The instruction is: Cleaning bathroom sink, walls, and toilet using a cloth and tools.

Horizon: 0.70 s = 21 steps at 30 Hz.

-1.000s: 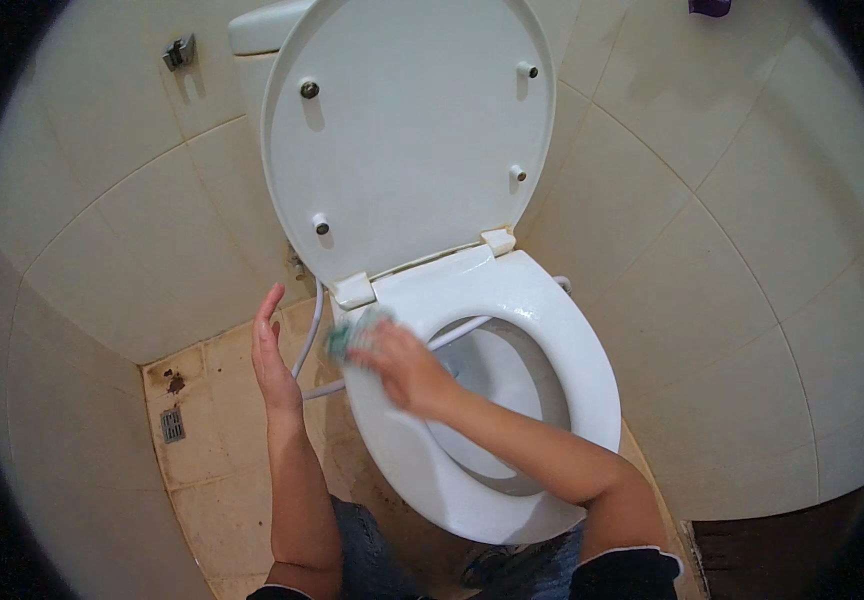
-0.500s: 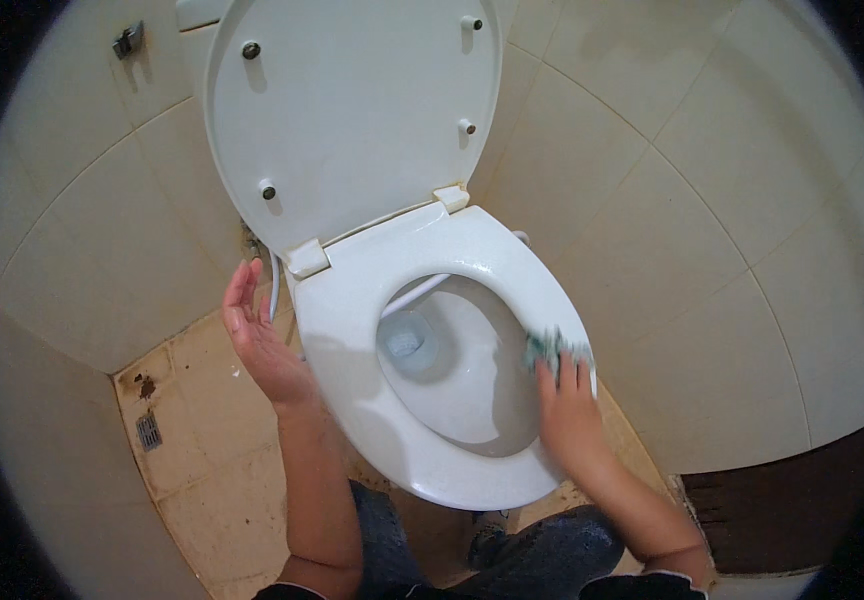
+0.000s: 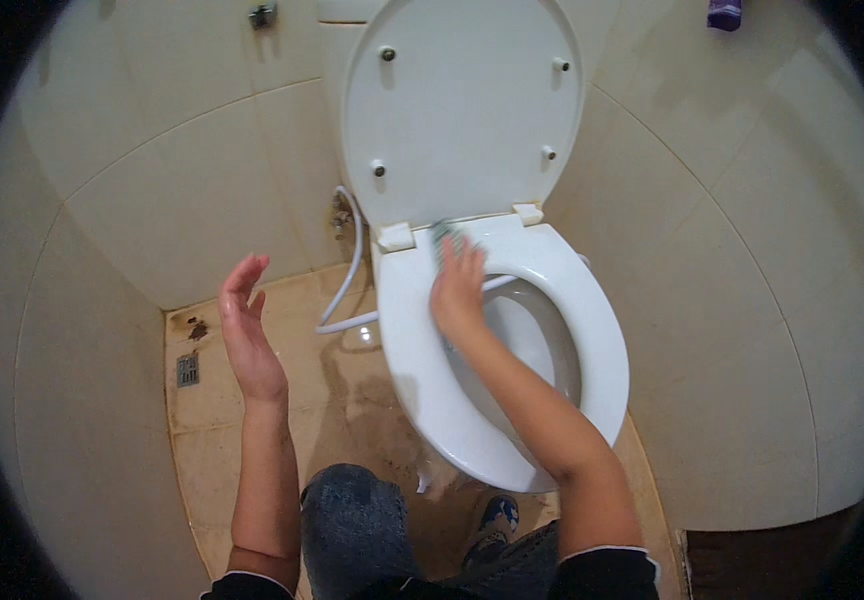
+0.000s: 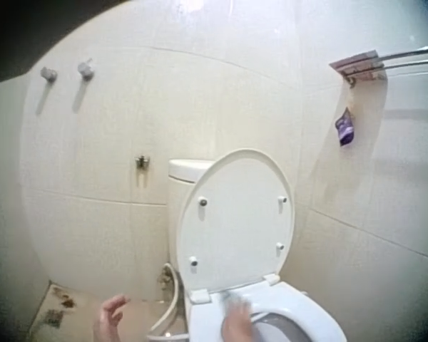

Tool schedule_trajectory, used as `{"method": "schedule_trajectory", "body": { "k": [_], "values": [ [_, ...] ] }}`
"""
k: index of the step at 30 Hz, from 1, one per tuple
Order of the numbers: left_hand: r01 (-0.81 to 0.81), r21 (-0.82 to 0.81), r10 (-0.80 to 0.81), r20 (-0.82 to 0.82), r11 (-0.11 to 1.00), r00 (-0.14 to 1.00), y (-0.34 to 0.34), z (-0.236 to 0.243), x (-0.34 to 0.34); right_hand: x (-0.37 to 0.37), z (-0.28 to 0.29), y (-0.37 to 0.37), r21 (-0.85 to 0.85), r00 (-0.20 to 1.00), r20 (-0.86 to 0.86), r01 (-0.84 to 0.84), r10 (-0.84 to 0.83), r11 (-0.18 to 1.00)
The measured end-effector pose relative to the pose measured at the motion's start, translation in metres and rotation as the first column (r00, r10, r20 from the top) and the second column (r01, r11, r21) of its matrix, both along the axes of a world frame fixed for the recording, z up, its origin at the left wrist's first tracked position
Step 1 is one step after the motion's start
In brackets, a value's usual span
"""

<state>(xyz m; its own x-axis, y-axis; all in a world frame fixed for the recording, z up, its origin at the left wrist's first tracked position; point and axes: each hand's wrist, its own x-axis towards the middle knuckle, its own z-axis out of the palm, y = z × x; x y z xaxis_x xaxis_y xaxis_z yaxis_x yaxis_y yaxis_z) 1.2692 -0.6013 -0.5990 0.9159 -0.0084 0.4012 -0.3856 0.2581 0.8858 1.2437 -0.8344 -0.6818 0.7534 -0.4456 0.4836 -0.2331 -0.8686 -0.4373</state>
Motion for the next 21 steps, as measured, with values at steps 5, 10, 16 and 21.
{"method": "schedule_trajectory", "body": {
  "k": [5,10,16,21],
  "values": [
    [-0.059,0.197,0.071,-0.05,0.979,0.996,0.059,-0.038,-0.01,0.033,-0.01,0.03,-0.03,0.954,0.001,-0.298,0.298,0.954],
    [-0.085,0.141,0.124,-0.303,0.986,0.945,0.061,-0.086,-0.017,0.005,0.003,0.136,0.109,0.774,-0.086,-0.618,0.627,0.778],
    [-0.101,-0.421,-0.096,-0.421,0.901,0.902,0.077,-0.082,0.014,0.028,0.01,0.231,0.406,0.575,0.311,-0.8,0.757,0.442],
    [-0.208,-0.333,0.107,-0.297,0.92,0.949,0.09,-0.074,0.03,0.038,0.005,0.275,0.535,0.674,0.583,-0.739,0.455,0.41]
  ]
}}
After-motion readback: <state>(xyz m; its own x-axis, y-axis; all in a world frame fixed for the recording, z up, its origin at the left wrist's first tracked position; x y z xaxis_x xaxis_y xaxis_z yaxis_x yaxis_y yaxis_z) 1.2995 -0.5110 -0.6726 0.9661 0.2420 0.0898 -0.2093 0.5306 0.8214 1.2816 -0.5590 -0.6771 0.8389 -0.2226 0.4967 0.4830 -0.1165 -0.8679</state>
